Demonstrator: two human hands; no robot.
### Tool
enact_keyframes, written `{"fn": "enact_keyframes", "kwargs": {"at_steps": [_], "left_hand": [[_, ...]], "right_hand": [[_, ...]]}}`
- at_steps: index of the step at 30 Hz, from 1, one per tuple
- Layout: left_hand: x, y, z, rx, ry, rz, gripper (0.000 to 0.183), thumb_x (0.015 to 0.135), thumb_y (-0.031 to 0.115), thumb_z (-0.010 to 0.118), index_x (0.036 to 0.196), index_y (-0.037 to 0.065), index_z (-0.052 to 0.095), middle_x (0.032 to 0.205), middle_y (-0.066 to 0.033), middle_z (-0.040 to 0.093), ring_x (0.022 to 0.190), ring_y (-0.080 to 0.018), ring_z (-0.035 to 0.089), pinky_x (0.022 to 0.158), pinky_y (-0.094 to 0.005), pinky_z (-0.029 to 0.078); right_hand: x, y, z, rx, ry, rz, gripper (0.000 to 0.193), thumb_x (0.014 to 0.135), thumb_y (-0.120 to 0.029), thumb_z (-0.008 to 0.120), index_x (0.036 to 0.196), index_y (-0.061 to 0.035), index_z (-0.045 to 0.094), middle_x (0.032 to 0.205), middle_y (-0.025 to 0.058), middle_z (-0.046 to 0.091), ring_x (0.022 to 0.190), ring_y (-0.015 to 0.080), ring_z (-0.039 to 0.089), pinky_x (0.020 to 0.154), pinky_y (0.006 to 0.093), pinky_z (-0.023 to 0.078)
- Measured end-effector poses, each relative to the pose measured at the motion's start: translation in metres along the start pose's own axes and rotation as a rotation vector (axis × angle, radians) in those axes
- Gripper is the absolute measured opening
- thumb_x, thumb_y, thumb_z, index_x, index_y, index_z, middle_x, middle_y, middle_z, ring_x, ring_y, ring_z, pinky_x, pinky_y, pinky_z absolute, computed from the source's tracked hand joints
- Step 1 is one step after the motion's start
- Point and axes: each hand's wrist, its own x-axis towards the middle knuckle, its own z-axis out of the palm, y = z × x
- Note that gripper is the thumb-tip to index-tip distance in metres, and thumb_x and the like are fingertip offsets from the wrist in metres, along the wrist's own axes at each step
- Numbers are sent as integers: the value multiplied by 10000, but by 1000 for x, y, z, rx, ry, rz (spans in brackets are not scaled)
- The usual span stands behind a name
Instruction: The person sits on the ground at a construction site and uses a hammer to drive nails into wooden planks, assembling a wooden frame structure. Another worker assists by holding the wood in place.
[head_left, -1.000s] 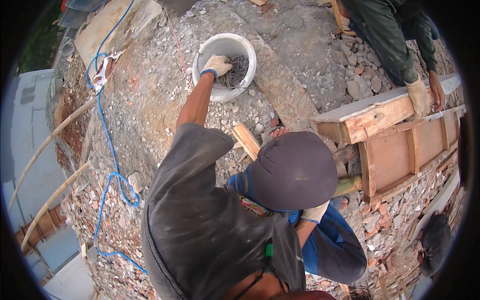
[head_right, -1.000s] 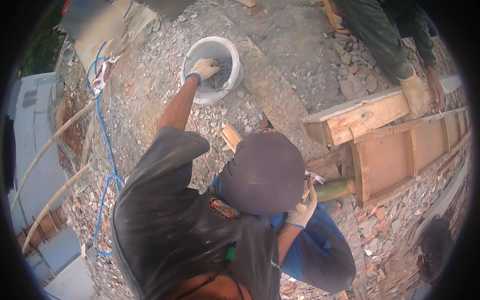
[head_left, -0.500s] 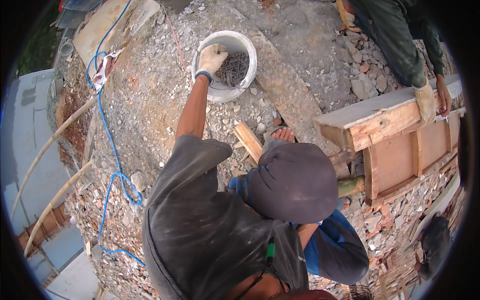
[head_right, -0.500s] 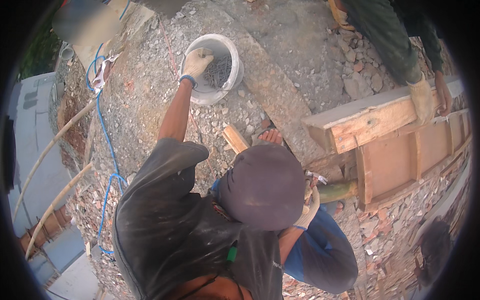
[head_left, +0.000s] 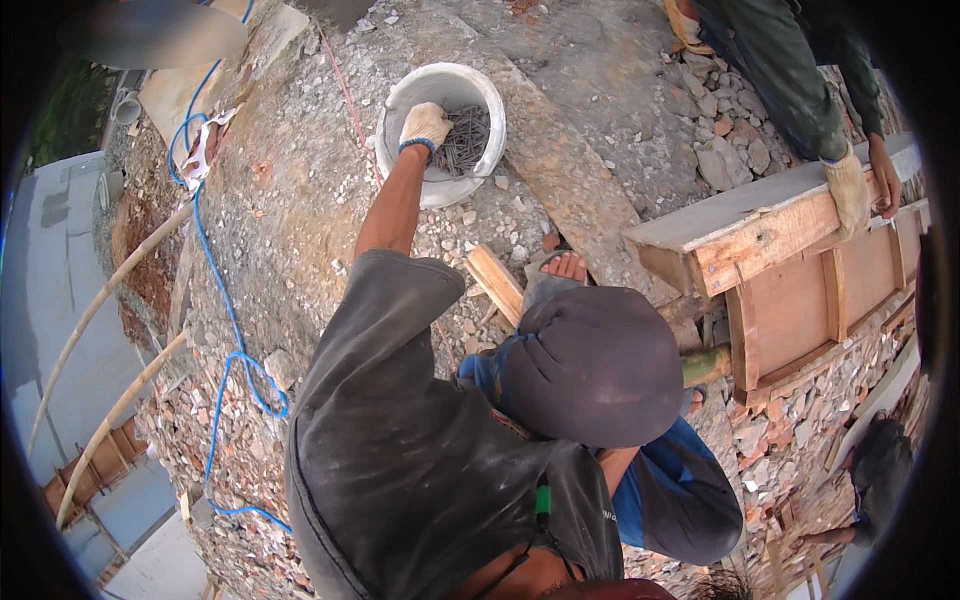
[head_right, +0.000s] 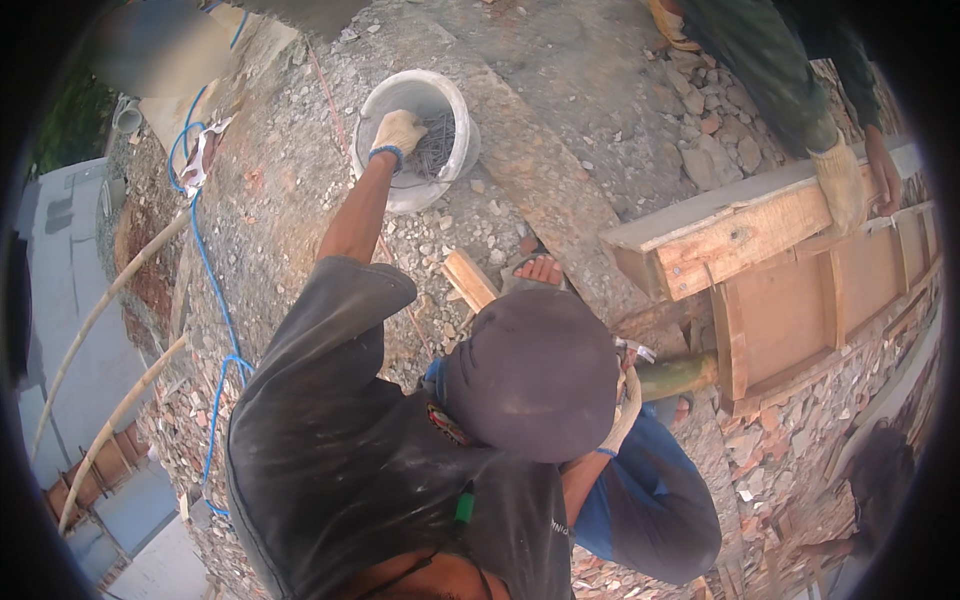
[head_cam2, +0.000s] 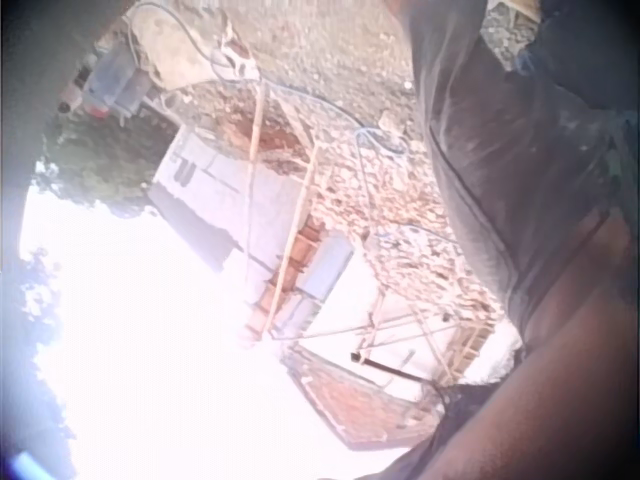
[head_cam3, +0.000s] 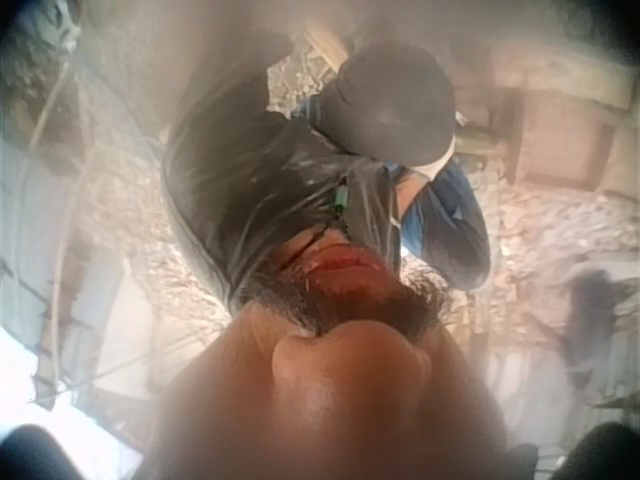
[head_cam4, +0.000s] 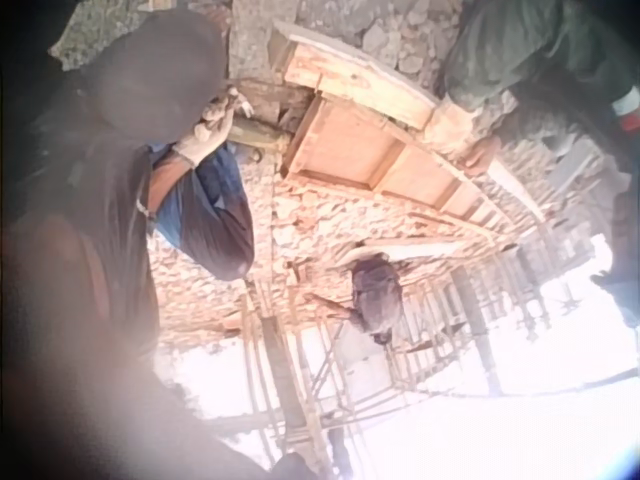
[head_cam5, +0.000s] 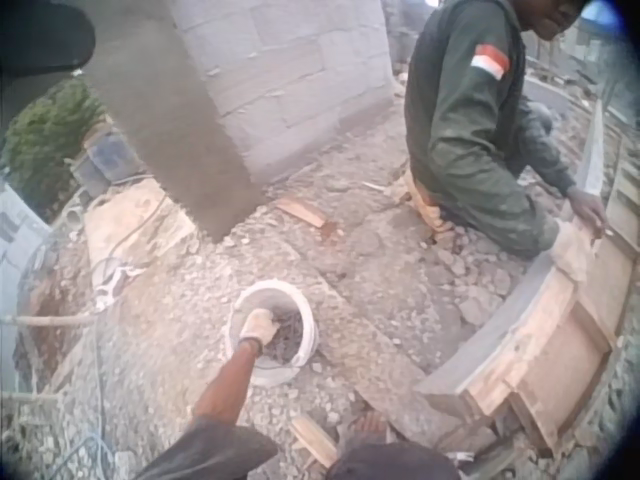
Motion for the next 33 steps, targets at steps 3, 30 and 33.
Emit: {"fn": "enact_keyframes", "kwargs": {"at_steps": [3, 30, 33], "left_hand": [[8, 5, 12, 7, 13, -16, 265, 824, 274, 788, 976, 61, 832, 1002, -250, 756, 1024, -398, 733, 966, -475, 564], [0, 215, -261, 192, -278, 52, 275, 863, 173, 817, 774, 2, 621, 675, -70, 631, 601, -182, 555, 592, -359, 486], [-29, 244, -261, 50, -48, 154, 205, 900, 102, 738, 826, -9, 582, 714, -91, 581, 664, -207, 512, 642, -381, 454]], "right_hand": [[-1, 3, 3, 45, -23, 7, 228, 1043, -201, 621, 1140, 2, 657, 881, 54, 686, 734, 147, 661, 676, 306, 577], [-55, -9, 71, -59, 175, 208, 121, 995, -108, 657, 948, -106, 546, 729, 2, 509, 535, 108, 477, 454, 283, 388], [-130, -48, 95, -96, 151, 238, 179, 1018, -164, 663, 899, -127, 534, 712, -31, 487, 514, 84, 443, 444, 277, 350]]}}
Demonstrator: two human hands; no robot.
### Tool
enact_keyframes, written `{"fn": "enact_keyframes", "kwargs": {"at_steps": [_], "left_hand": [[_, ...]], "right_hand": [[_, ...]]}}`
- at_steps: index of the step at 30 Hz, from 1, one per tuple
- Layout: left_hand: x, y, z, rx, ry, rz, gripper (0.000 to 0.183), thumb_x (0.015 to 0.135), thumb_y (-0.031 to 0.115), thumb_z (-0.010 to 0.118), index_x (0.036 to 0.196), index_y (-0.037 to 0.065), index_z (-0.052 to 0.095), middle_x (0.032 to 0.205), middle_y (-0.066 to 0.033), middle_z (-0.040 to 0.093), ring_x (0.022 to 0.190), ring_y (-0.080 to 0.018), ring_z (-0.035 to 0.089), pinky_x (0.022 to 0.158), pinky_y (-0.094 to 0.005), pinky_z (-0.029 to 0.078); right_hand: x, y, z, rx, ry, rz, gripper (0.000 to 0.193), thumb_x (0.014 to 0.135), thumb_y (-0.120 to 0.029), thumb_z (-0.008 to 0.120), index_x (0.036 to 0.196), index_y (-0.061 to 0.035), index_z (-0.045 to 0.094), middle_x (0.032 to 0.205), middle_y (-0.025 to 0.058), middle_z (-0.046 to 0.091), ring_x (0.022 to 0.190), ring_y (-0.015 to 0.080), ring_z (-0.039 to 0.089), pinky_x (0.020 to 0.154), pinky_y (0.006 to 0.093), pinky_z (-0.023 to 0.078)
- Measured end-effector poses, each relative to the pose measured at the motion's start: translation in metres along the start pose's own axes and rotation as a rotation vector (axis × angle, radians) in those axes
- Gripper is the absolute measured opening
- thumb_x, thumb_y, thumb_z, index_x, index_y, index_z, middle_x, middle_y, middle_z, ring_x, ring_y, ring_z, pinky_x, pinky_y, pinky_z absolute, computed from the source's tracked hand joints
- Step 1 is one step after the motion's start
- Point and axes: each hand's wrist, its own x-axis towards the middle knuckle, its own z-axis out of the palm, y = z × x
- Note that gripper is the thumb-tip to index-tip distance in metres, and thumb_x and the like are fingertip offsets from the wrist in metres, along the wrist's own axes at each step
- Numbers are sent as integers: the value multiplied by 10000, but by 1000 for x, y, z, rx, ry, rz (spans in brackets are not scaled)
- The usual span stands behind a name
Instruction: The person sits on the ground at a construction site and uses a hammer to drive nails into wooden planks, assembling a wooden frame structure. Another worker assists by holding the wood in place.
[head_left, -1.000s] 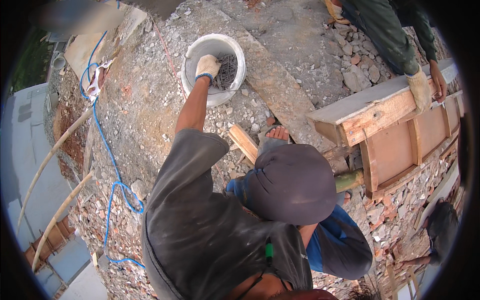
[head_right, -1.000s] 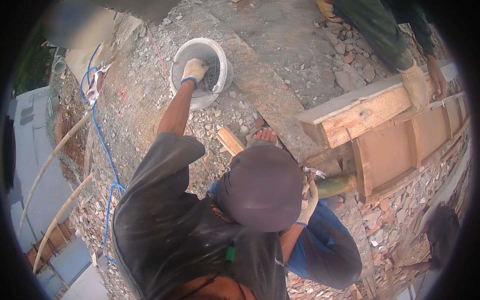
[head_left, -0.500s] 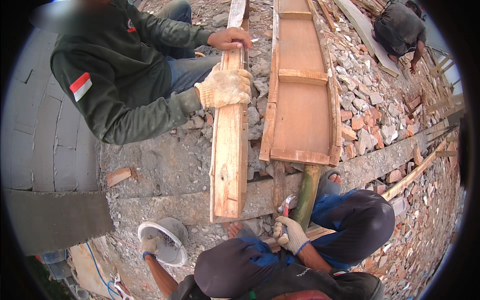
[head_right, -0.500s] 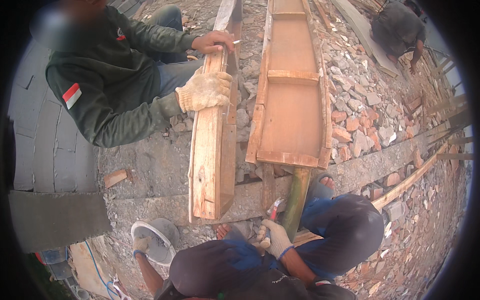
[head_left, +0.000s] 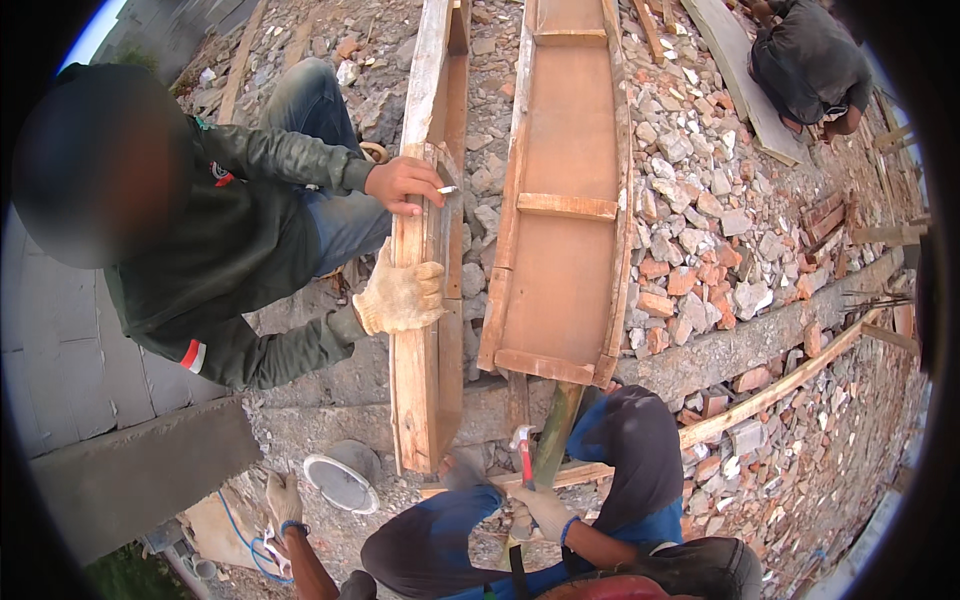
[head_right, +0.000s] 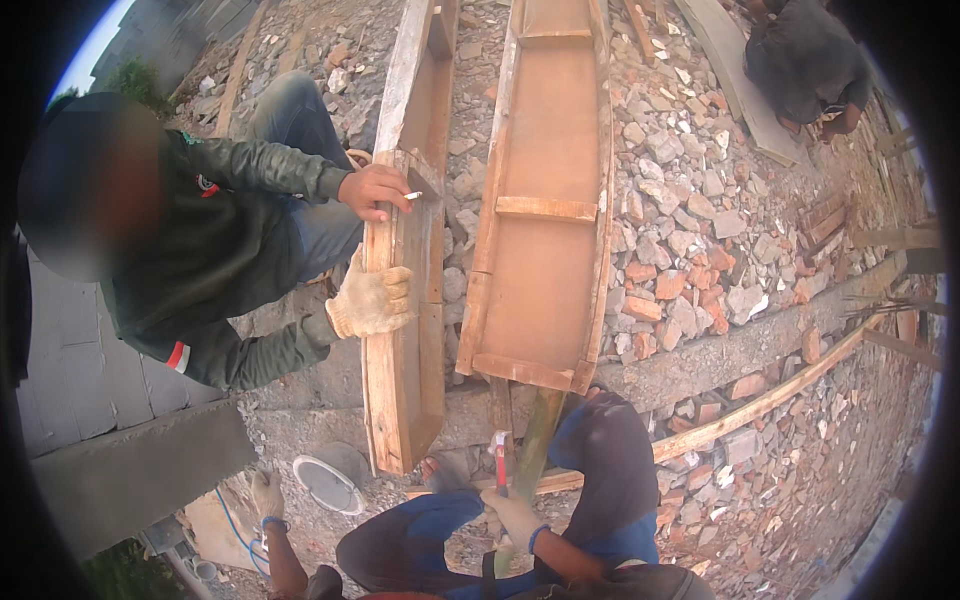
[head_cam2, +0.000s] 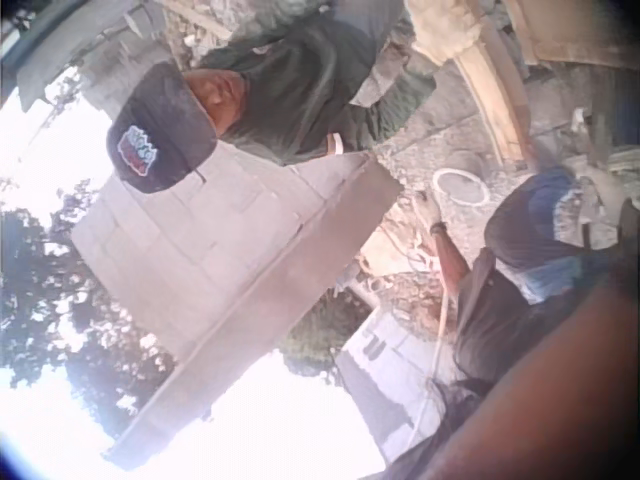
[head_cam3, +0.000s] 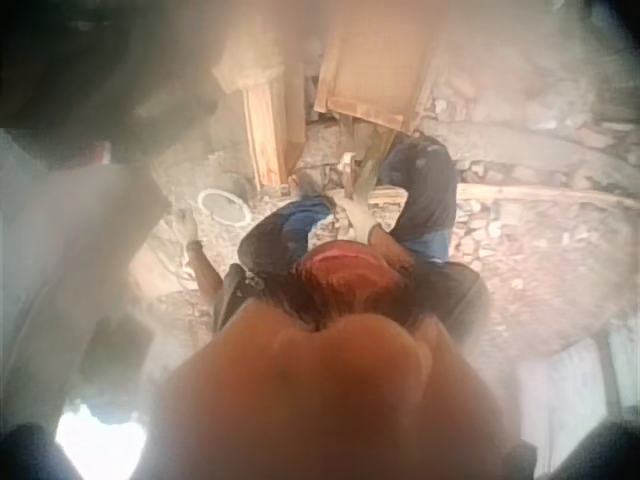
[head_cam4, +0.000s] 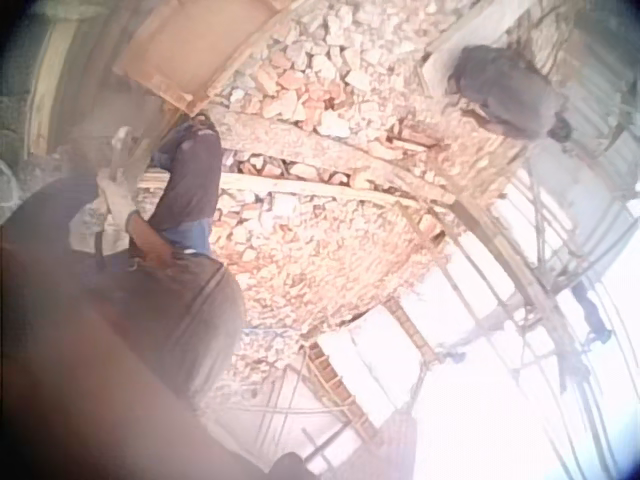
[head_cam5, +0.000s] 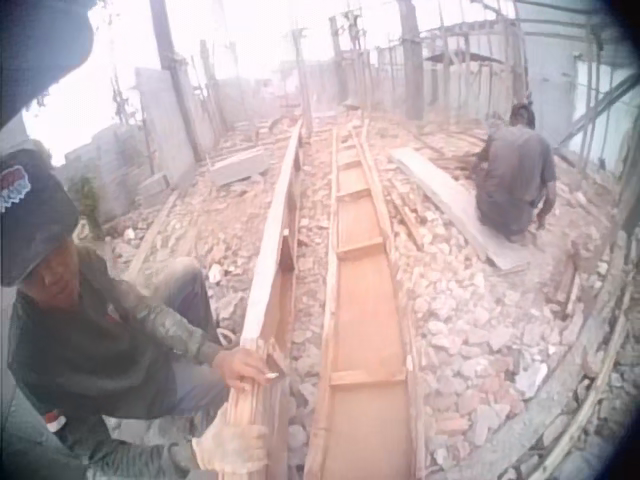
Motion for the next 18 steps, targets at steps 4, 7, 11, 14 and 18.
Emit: {"fn": "enact_keyframes", "kwargs": {"at_steps": [4, 7, 11, 14, 18], "left_hand": [[-78, 112, -17, -291, -83, -159, 230, 961, 130, 723, 835, 31, 559, 704, -9, 513, 633, -139, 506, 596, -336, 456], [-147, 252, -49, -638, -79, -345, 199, 1012, 180, 703, 918, 42, 596, 726, 8, 545, 591, -97, 530, 527, -298, 486], [-248, 441, -91, -894, -500, -368, 201, 1021, 212, 709, 984, 27, 642, 771, -12, 610, 626, -79, 581, 548, -278, 517], [-280, 593, -146, -627, -905, -12, 213, 997, 208, 717, 1000, 10, 637, 836, -67, 648, 720, -157, 647, 660, -341, 529], [-298, 700, -167, -428, -862, 815, 199, 939, 205, 720, 1016, 31, 661, 914, -138, 645, 870, -310, 665, 790, -437, 526]], "right_hand": [[-98, -49, -9, 5, -91, 61, 293, 1068, -272, 651, 842, -151, 510, 680, -71, 445, 496, 59, 390, 446, 274, 311], [-185, -79, 2, 78, -83, -46, 267, 1064, -278, 676, 879, -161, 523, 670, -77, 436, 491, 50, 361, 440, 262, 283], [-319, -147, 25, 130, -44, -208, 205, 1049, -251, 705, 939, -152, 565, 659, -77, 429, 474, 39, 338, 427, 247, 256], [-405, -205, 33, 69, -61, -375, 148, 1044, -223, 711, 1006, -121, 612, 651, -69, 439, 457, 42, 347, 402, 250, 260], [-488, -258, 25, -5, 112, -632, 123, 1050, -185, 686, 1047, -92, 606, 631, -42, 461, 426, 69, 407, 369, 262, 305]]}}
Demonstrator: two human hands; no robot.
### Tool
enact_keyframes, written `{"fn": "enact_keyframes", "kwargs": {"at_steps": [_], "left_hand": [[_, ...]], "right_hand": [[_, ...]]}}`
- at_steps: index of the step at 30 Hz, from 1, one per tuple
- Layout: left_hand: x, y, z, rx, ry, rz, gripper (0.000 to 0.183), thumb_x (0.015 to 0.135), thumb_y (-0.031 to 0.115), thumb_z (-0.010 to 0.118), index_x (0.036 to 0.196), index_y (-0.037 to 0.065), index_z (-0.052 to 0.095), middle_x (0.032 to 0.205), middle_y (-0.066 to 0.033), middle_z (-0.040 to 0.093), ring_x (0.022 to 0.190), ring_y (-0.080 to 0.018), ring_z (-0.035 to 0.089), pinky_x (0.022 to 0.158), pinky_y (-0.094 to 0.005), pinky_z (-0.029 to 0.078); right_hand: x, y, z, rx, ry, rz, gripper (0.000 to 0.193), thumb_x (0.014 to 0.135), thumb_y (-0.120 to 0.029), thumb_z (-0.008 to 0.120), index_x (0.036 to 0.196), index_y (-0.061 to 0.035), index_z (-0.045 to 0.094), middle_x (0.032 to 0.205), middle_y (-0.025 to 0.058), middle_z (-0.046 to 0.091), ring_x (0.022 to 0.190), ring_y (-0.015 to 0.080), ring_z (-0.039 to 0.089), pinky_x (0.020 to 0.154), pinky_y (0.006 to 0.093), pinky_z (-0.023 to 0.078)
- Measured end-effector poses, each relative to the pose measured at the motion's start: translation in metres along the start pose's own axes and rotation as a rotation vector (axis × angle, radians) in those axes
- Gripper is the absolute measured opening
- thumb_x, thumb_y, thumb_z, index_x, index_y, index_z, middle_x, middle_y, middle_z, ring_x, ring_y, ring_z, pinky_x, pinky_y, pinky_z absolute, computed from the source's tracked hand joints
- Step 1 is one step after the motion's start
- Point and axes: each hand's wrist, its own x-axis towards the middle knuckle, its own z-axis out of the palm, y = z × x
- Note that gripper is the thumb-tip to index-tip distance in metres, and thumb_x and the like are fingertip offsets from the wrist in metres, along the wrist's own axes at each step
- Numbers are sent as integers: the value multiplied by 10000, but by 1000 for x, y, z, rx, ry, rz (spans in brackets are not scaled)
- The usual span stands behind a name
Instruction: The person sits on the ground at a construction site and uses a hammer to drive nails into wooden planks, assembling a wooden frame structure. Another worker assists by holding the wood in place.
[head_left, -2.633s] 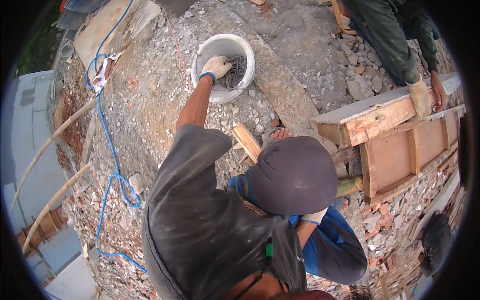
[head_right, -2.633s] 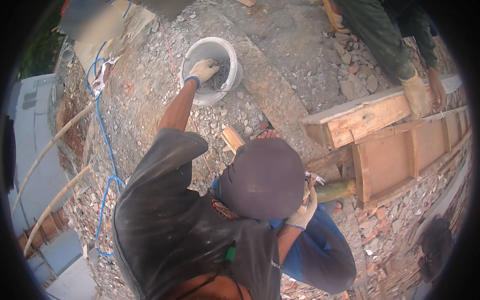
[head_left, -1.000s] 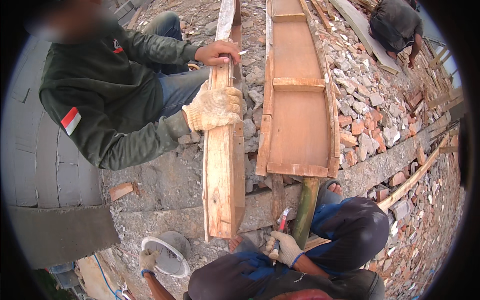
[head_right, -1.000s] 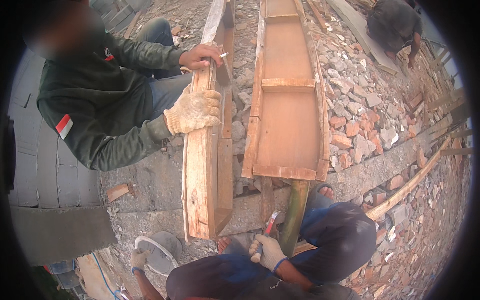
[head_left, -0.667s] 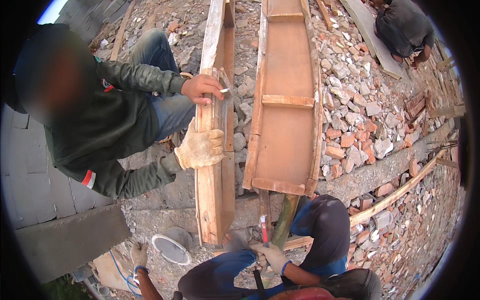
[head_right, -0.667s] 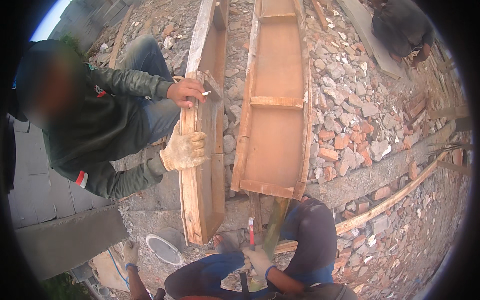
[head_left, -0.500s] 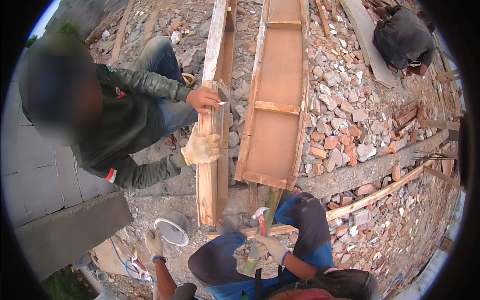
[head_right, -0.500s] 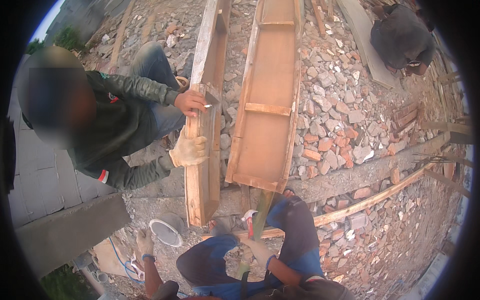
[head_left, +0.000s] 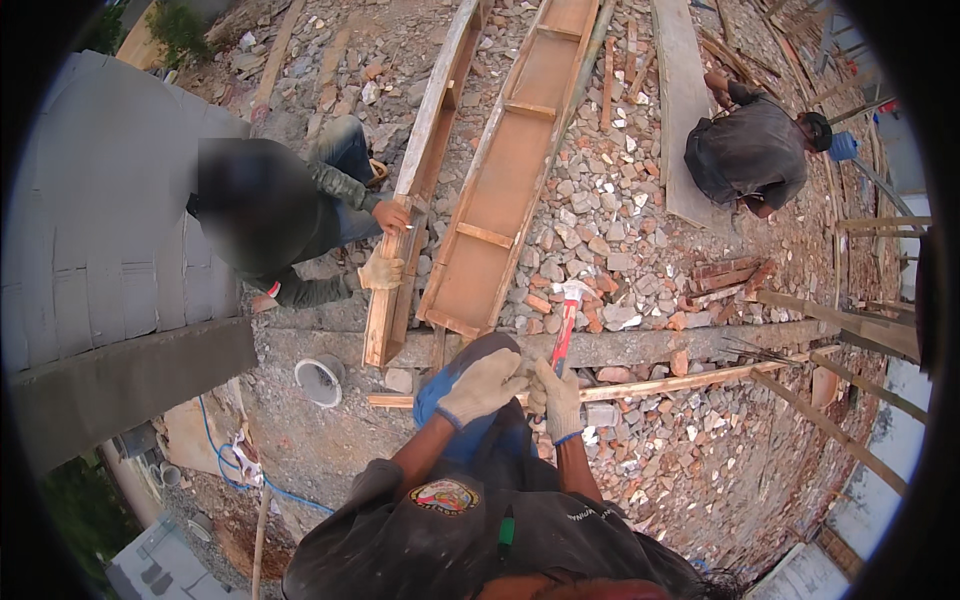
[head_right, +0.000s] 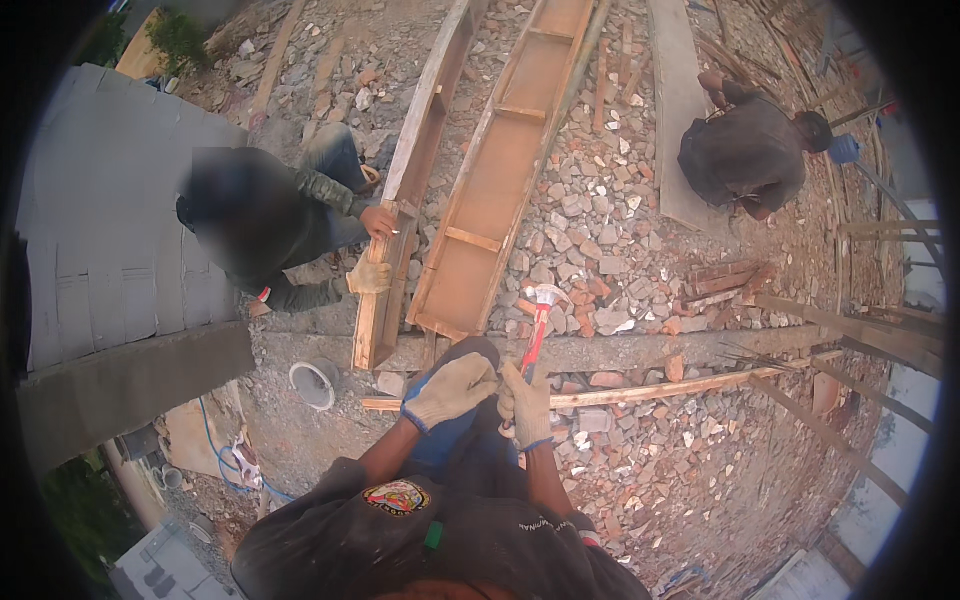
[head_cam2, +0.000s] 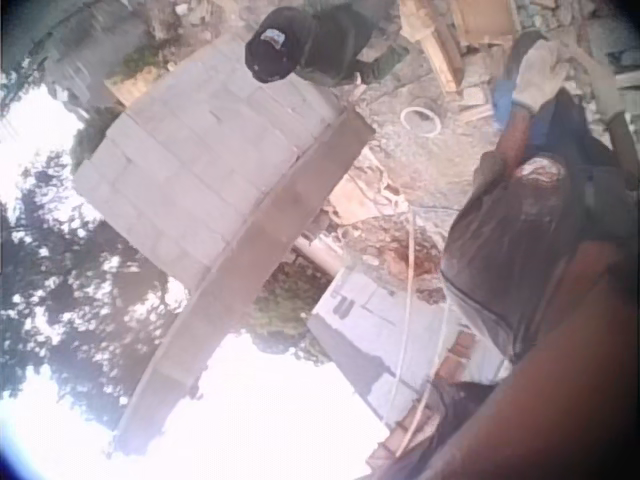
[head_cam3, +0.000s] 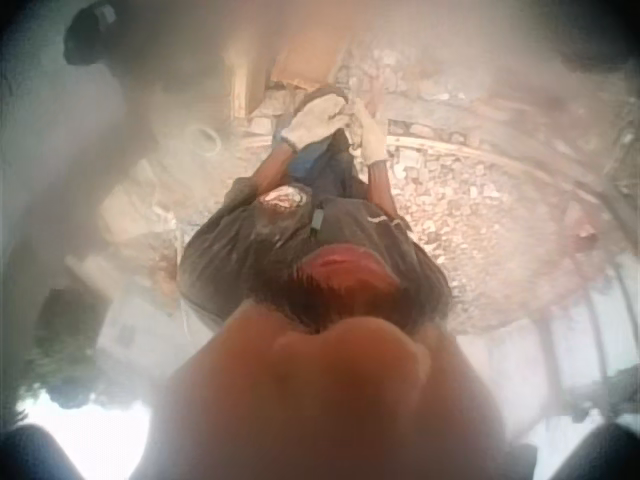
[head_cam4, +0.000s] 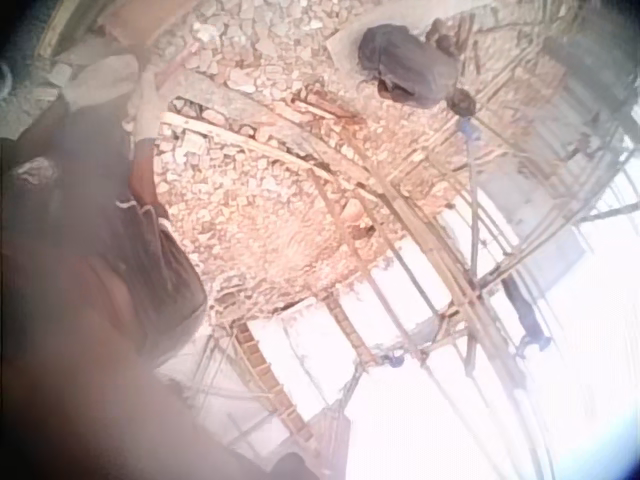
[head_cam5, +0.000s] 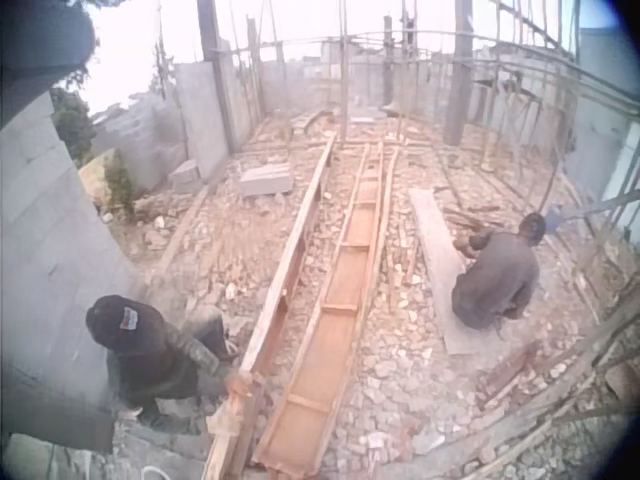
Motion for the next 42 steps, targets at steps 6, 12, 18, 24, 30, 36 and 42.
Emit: {"fn": "enact_keyframes", "kwargs": {"at_steps": [6, 12, 18, 24, 30, 36, 42], "left_hand": [[80, 82, -7, 80, -208, 271, 234, 914, 226, 725, 1030, 29, 677, 1015, -178, 639, 977, -399, 650, 863, -476, 508], [143, 111, -19, -185, -325, 171, 282, 943, 270, 757, 1117, 49, 736, 1055, -134, 706, 1017, -265, 681, 920, -400, 524], [234, 128, -7, -643, -59, -65, 250, 1007, 242, 733, 1115, 19, 764, 989, -41, 777, 933, -118, 706, 818, -300, 556], [294, 159, -30, -789, 55, -246, 273, 1020, 288, 730, 1049, 20, 779, 874, -13, 744, 783, -66, 652, 712, -257, 523], [325, 167, -97, -746, 432, -288, 332, 986, 350, 771, 908, 31, 722, 761, 25, 645, 661, -54, 554, 587, -284, 467], [282, 59, -130, -344, 895, -502, 405, 958, 376, 777, 798, 23, 659, 683, -5, 552, 638, -86, 479, 592, -315, 415], [271, 48, -151, -368, 1190, -736, 371, 975, 395, 766, 864, 43, 735, 654, 31, 586, 562, -77, 518, 531, -320, 422]], "right_hand": [[-34, -74, -38, -29, 96, -210, 242, 1071, -211, 651, 866, -105, 575, 608, -26, 515, 406, 62, 416, 345, 244, 299], [-17, -115, -68, 284, 30, -190, 187, 1086, -186, 626, 955, -52, 630, 670, 19, 585, 413, 61, 386, 356, 236, 307], [68, -211, -75, 421, -184, -51, 116, 1079, -157, 636, 1099, -44, 616, 776, 46, 632, 444, 45, 409, 362, 222, 322], [107, -286, -32, 228, -176, -7, 226, 1121, -233, 572, 1088, -19, 635, 830, 76, 674, 472, 50, 414, 383, 215, 348], [136, -365, -12, -259, -89, -89, 257, 1063, -259, 662, 1153, -19, 645, 964, 138, 747, 505, 56, 460, 401, 233, 358], [240, -433, -55, 136, -280, 343, 263, 1076, -313, 609, 1183, -76, 640, 848, 19, 733, 482, 80, 526, 310, 268, 343], [330, -471, -95, 385, -177, 391, 174, 1080, -238, 574, 1160, -90, 618, 905, 73, 738, 524, 92, 604, 336, 229, 411]]}}
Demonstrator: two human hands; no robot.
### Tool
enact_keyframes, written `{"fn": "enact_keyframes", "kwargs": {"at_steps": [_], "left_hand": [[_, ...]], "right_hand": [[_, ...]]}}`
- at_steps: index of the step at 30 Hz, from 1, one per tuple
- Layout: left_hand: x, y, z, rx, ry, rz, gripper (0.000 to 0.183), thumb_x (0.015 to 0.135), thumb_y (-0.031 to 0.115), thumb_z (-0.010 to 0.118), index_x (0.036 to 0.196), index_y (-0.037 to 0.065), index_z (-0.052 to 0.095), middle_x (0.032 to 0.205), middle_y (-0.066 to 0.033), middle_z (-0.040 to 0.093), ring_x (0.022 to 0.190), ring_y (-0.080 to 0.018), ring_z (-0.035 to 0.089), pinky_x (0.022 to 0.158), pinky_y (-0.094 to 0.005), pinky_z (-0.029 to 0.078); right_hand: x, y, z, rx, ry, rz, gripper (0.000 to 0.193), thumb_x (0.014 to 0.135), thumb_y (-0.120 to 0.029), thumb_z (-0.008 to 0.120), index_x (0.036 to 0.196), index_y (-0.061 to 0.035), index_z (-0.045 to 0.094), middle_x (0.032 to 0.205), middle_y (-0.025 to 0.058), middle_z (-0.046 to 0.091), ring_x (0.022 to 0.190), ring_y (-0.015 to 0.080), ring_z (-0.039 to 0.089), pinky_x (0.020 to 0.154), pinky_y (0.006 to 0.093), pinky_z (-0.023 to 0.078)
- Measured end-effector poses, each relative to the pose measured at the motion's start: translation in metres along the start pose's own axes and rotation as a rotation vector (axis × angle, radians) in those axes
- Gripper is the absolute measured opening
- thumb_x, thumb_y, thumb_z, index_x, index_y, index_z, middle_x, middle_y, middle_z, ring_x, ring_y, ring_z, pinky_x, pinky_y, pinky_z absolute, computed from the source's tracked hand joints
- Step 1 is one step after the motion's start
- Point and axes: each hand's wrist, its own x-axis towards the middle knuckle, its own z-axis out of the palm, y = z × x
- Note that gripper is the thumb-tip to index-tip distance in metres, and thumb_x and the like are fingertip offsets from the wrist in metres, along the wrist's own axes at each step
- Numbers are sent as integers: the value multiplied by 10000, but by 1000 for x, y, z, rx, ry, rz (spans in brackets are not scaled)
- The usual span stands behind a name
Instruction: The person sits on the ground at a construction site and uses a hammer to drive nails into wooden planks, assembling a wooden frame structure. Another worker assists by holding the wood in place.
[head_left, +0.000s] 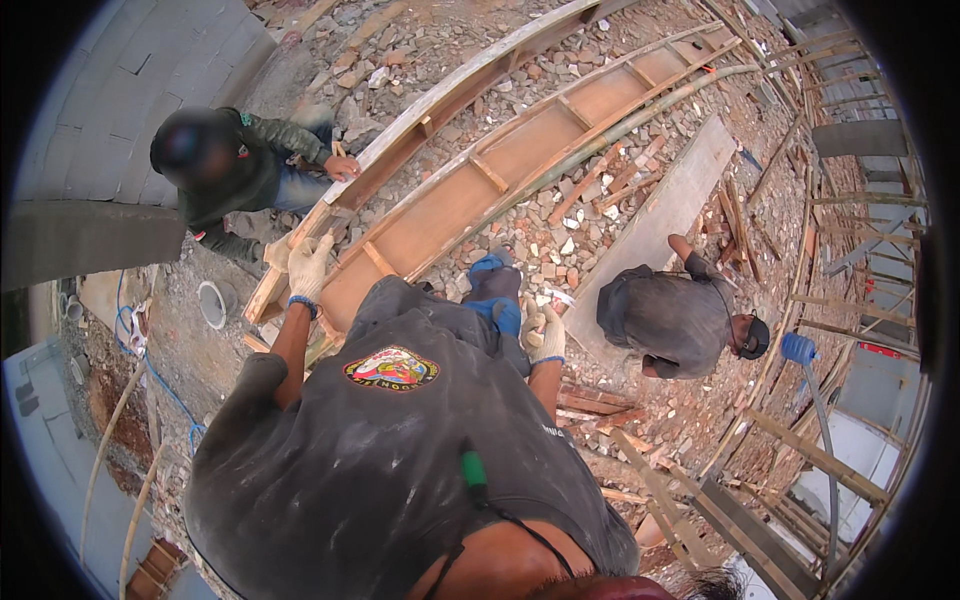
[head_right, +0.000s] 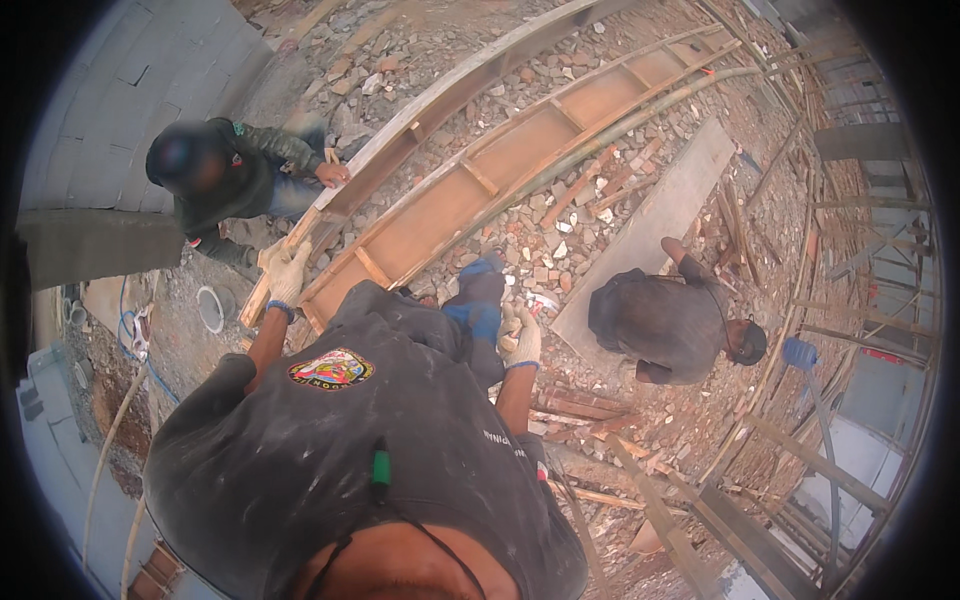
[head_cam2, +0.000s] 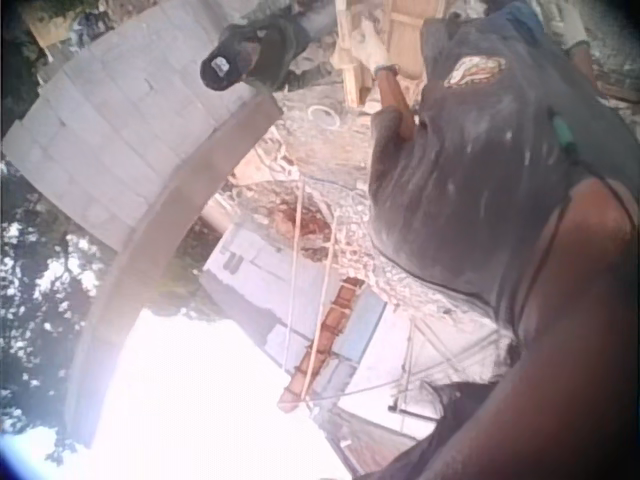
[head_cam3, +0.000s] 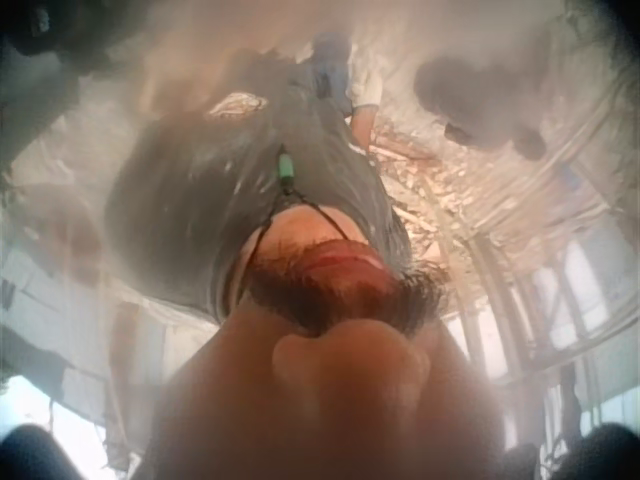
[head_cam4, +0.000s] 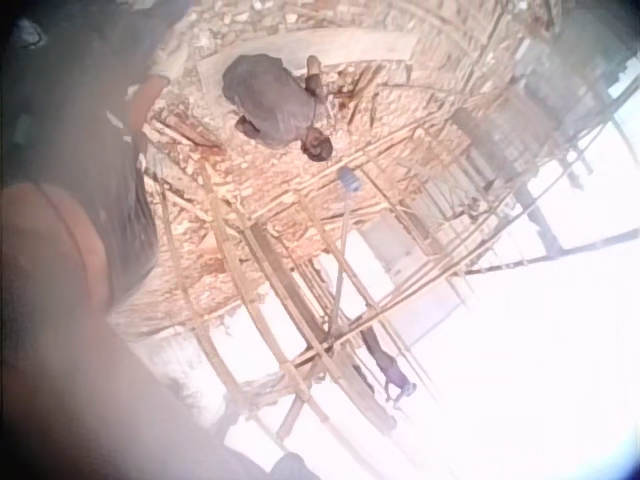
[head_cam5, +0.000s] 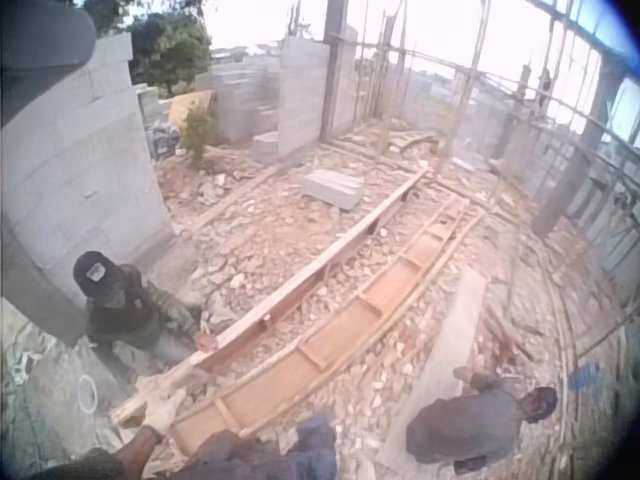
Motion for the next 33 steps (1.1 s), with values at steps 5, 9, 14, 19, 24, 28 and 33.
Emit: {"fn": "enact_keyframes", "kwargs": {"at_steps": [5, 9, 14, 19, 24, 28, 33], "left_hand": [[77, 58, 74, 25, -86, -103, 396, 949, 420, 782, 892, 29, 767, 650, -11, 647, 619, -111, 596, 603, -319, 469], [141, 127, 154, 449, -250, 255, 493, 924, 511, 716, 922, 20, 750, 871, -236, 720, 850, -405, 692, 785, -493, 514], [170, 206, 231, 572, -249, 464, 479, 929, 498, 696, 899, 21, 721, 1002, -233, 720, 988, -429, 686, 874, -536, 523], [202, 179, 229, 443, -29, 286, 515, 978, 509, 650, 957, -4, 695, 977, -259, 705, 964, -443, 676, 851, -531, 511], [230, 73, 224, 436, 198, -22, 556, 1012, 524, 610, 954, -26, 667, 962, -297, 684, 968, -479, 660, 832, -546, 486], [284, 33, 249, 480, 194, 20, 555, 1015, 525, 610, 921, -21, 634, 943, -289, 658, 939, -468, 644, 821, -529, 480], [425, -26, 324, 463, 263, 217, 543, 1027, 512, 597, 899, -15, 616, 926, -282, 654, 931, -475, 634, 822, -527, 479]], "right_hand": [[-8, -40, -2, -237, 226, -261, 149, 961, -170, 658, 984, -23, 665, 941, 95, 718, 612, 189, 641, 550, 317, 538], [-17, -92, -26, -704, 569, -119, 280, 933, -285, 694, 953, -7, 676, 807, 68, 673, 647, 197, 628, 616, 353, 504], [-51, -176, -34, -1379, 634, 29, 276, 955, -302, 686, 959, -26, 688, 720, 45, 619, 559, 170, 566, 542, 330, 454], [-20, -246, 11, -1366, 573, -17, 275, 976, -319, 677, 964, -45, 700, 633, 21, 565, 471, 143, 504, 467, 308, 405], [91, -263, 136, -985, 412, -45, 200, 1073, -298, 645, 1050, -100, 645, 677, 20, 594, 478, 115, 552, 376, 252, 409], [216, -206, 237, -1080, 188, 100, 203, 1076, -307, 647, 1079, -105, 622, 753, 4, 622, 496, 95, 556, 381, 250, 415], [420, -97, 260, -1260, -78, 321, 160, 1077, -240, 626, 1091, -81, 609, 762, -6, 603, 526, 65, 528, 406, 228, 410]]}}
